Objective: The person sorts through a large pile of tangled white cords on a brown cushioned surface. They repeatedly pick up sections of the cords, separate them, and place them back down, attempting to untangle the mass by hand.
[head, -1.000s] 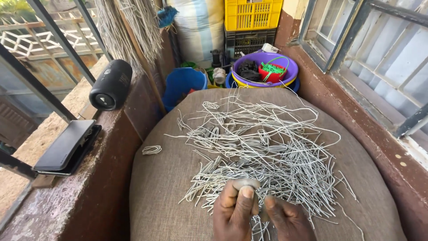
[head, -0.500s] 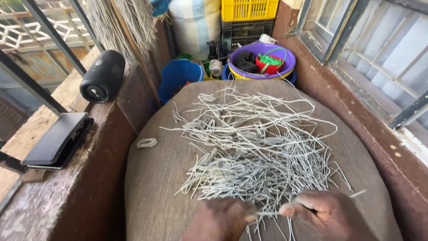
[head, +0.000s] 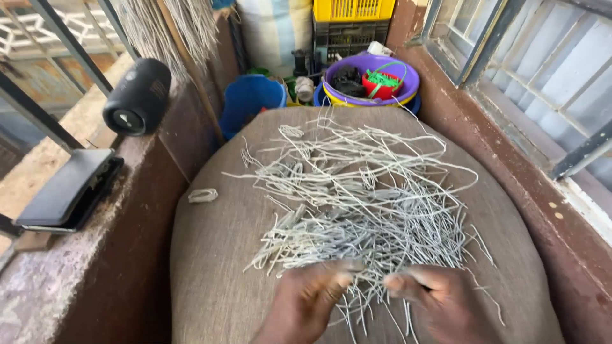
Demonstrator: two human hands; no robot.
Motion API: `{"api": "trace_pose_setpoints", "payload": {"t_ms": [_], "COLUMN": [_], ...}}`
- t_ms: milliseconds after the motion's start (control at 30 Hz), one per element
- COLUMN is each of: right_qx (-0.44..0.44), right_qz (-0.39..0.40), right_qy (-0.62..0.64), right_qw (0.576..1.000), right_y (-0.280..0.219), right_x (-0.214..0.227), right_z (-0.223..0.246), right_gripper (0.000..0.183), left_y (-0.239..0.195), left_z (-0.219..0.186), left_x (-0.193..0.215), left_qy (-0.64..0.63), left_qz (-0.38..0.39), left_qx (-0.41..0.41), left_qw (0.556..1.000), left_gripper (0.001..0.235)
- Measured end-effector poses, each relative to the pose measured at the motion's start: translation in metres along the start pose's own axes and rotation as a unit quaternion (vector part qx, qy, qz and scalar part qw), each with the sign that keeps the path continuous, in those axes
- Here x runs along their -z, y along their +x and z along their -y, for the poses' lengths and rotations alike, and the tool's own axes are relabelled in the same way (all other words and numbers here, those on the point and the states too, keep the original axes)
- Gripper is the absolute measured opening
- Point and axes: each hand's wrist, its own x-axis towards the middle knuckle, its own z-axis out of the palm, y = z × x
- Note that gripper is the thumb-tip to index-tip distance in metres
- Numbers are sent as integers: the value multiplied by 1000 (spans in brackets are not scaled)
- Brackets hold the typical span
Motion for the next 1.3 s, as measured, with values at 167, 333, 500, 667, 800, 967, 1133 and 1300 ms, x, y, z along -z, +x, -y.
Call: {"api": "trace_pose_setpoints", "payload": {"t_ms": [167,333,500,667,800,967,1133,1300], "right_qx": [49,-80,40,100,94,101,46,57], "right_qz": [-2,17,71,79,130,72,104,164], "right_qy": [233,-70,83,2,34,-33,14,153], "right_qw": [971,994,993,992,986,992,993,973], "right_y": [-4,-2,9,0,5,7,-7,-1], "right_x": [-25,21,14,24,24,19,21,4], "right_z": [21,40,1,14,16,16,18,-2], "right_gripper": [47,57,42,34,33,70,39,36], "left_y": [10,12,20,15,12,23,21,25], "left_z": [26,52,75,70,88,94,84,93], "left_x": [-27,-13,-23,-5,-10,-13,-20,-32], "left_qy": [-333,127,-67,326,-61,242,133,-105], "left_qz": [-114,-73,-88,-108,-82,-166,-218,-203], "left_qx": [54,16,93,-32,98,30,-33,59], "left_qw": [935,989,990,939,990,955,966,972], "left_gripper": [40,38,37,24,54,65,67,59]}}
